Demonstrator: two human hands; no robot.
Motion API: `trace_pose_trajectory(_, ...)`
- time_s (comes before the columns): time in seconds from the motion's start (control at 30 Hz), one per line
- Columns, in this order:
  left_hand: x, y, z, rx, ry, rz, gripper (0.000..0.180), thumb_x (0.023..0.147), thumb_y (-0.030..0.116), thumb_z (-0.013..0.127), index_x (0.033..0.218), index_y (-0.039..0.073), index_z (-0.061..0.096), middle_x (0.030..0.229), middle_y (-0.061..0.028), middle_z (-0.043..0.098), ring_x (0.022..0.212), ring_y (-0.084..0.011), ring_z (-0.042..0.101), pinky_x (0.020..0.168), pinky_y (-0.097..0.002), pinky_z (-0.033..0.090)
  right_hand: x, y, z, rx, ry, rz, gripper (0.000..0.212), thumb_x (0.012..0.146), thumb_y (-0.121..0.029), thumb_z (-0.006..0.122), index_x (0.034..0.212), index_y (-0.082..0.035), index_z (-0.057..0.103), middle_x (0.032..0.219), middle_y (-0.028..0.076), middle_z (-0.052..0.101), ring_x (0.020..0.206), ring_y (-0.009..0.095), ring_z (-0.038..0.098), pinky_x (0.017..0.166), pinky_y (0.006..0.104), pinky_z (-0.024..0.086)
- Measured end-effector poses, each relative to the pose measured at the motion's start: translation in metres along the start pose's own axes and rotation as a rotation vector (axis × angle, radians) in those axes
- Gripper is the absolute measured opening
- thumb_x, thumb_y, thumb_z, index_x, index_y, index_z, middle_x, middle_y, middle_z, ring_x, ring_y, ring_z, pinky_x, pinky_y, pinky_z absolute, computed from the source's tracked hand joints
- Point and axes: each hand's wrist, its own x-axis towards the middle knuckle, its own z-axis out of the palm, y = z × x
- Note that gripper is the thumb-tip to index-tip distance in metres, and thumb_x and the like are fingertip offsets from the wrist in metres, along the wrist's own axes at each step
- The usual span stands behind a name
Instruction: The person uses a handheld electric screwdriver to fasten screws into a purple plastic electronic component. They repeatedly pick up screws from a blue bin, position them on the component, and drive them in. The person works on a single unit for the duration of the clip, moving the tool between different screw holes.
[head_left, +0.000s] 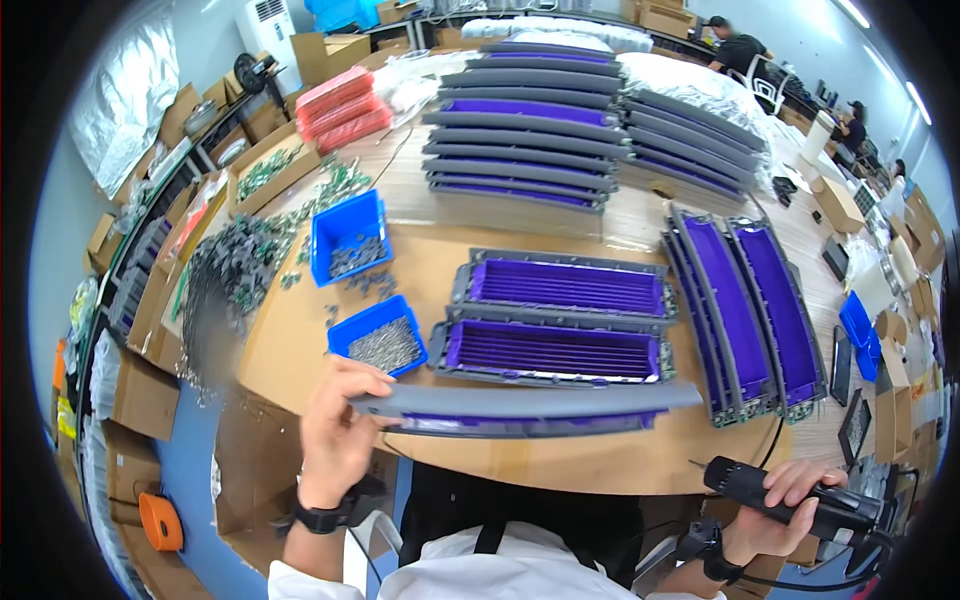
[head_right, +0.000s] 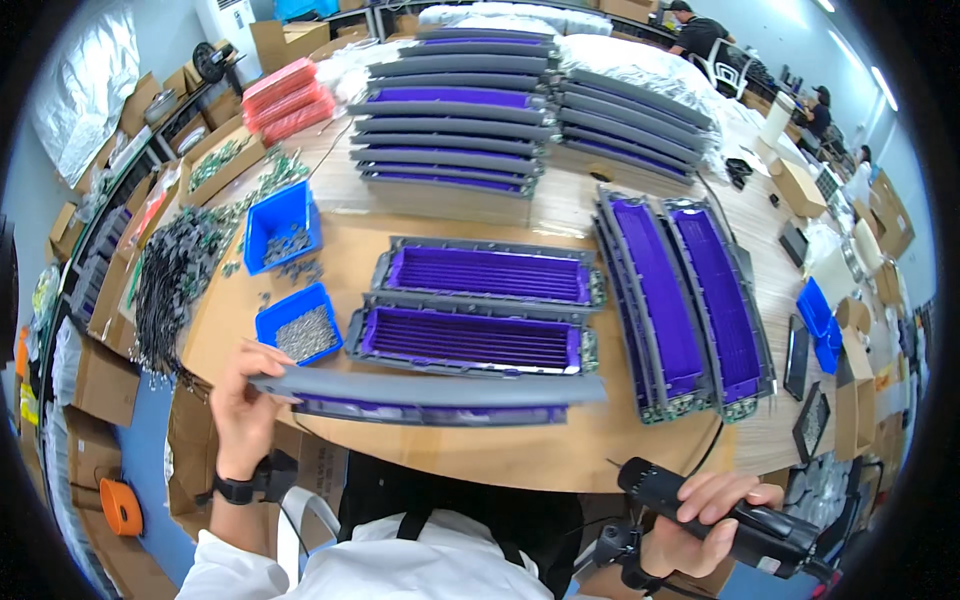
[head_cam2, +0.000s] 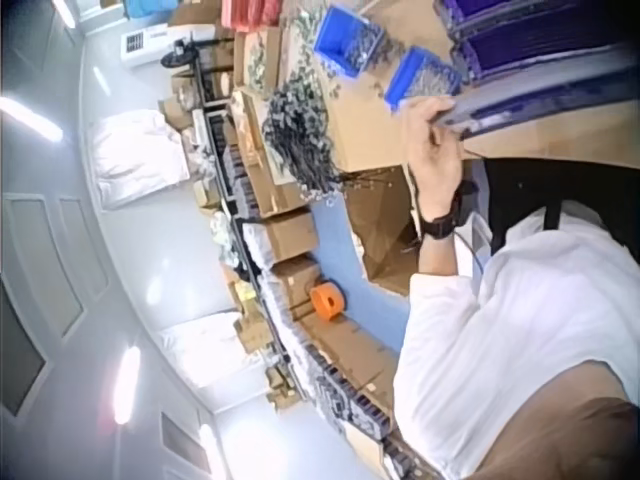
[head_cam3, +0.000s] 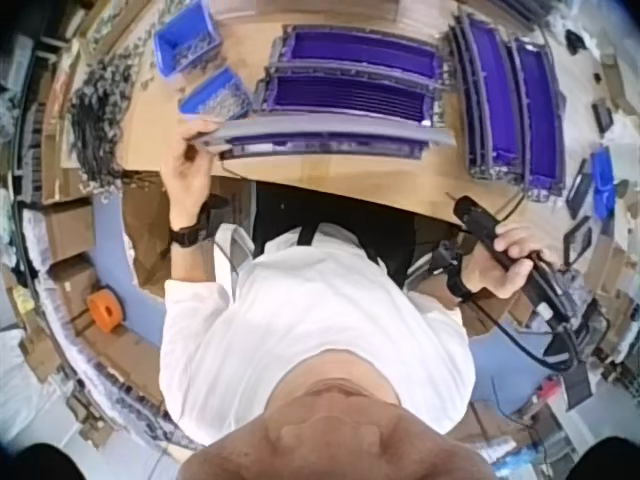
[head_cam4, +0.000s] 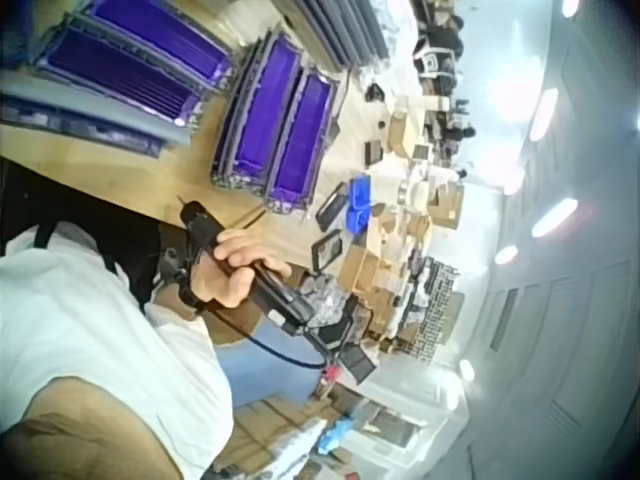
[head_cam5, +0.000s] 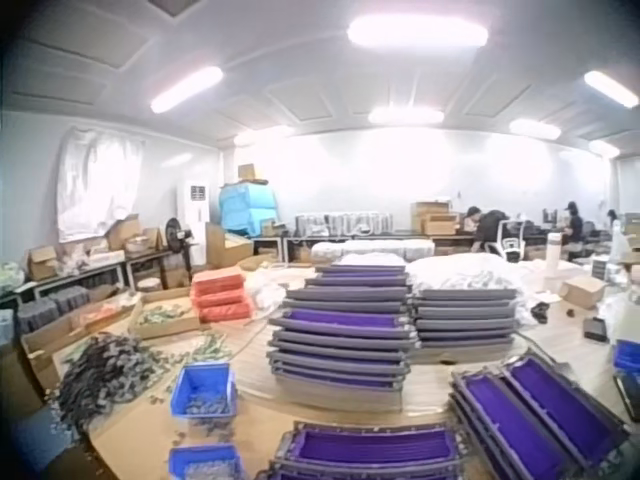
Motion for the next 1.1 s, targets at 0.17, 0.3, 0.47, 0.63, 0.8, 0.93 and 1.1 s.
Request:
trace_pose_trajectory(0.17,0.049,0.025,-0.001,-0.096,0.067,-0.203,0.034,0.069,-0.011,0.064,0.098,0.003,0.054,0.092,-0.0016,0.054,0.087,-0.0111,0.054,0.079,-0.0244,0.044,0.000,0.005,0.005,0.013,0.132,0.037,0.040,0.080,-0.020,0.068,0.102,-0.005,0.038,0.064,0.004,0.046,0.047,0.013,0.048,0.050,0.0271,0.045)
trace_pose_trajectory(0.3,0.089,0.035,-0.008,-0.006,0.000,-0.157,0.027,0.075,-0.001,0.065,0.098,0.006,0.052,0.088,0.0038,0.050,0.083,-0.0063,0.047,0.076,-0.0196,0.038,0.001,0.007,0.002,0.057,0.181,0.073,0.040,0.078,-0.017,0.068,0.101,-0.005,0.037,0.063,0.004,0.046,0.046,0.014,0.048,0.050,0.0274,0.046)
trace_pose_trajectory(0.47,0.137,0.033,-0.003,-0.006,-0.086,-0.200,0.025,0.080,0.003,0.062,0.103,0.006,0.052,0.089,0.0034,0.053,0.084,-0.0059,0.050,0.076,-0.0204,0.040,-0.001,0.014,-0.003,0.053,0.193,0.053,0.040,0.080,-0.020,0.067,0.103,-0.006,0.038,0.065,0.002,0.044,0.046,0.011,0.043,0.049,0.0247,0.043)
trace_pose_trajectory(0.63,0.181,0.004,-0.007,-0.168,-0.212,-0.303,0.021,0.087,0.004,0.060,0.107,0.004,0.052,0.093,-0.0007,0.059,0.086,-0.0081,0.055,0.080,-0.0234,0.044,-0.004,0.019,-0.006,0.090,0.204,0.069,0.042,0.079,-0.019,0.069,0.104,-0.005,0.038,0.065,0.003,0.046,0.045,0.012,0.046,0.047,0.0248,0.043)
trace_pose_trajectory(0.8,0.220,-0.051,0.006,-0.262,-0.339,-0.506,0.023,0.089,0.004,0.061,0.111,0.002,0.054,0.098,-0.0067,0.064,0.088,-0.0123,0.061,0.079,-0.0277,0.051,-0.004,0.017,-0.002,0.087,0.232,0.094,0.042,0.078,-0.018,0.069,0.103,-0.005,0.038,0.064,0.003,0.046,0.045,0.012,0.046,0.047,0.0246,0.043)
trace_pose_trajectory(0.93,0.237,-0.083,0.020,-0.279,-0.382,-0.651,0.025,0.088,0.007,0.064,0.111,0.000,0.056,0.099,-0.0074,0.065,0.087,-0.0130,0.062,0.078,-0.0281,0.051,-0.003,0.012,0.003,0.092,0.259,0.107,0.042,0.077,-0.018,0.069,0.102,-0.005,0.038,0.064,0.004,0.047,0.047,0.013,0.048,0.048,0.0258,0.045)
trace_pose_trajectory(1.1,0.251,-0.137,0.026,-0.102,-0.430,-0.812,0.034,0.086,0.015,0.070,0.113,0.001,0.055,0.092,-0.0048,0.064,0.073,-0.0127,0.061,0.063,-0.0294,0.051,-0.002,0.007,-0.001,0.222,0.056,0.121,0.034,0.082,-0.011,0.063,0.111,-0.004,0.046,0.074,0.010,0.053,0.060,0.021,0.052,0.062,0.0363,0.045)
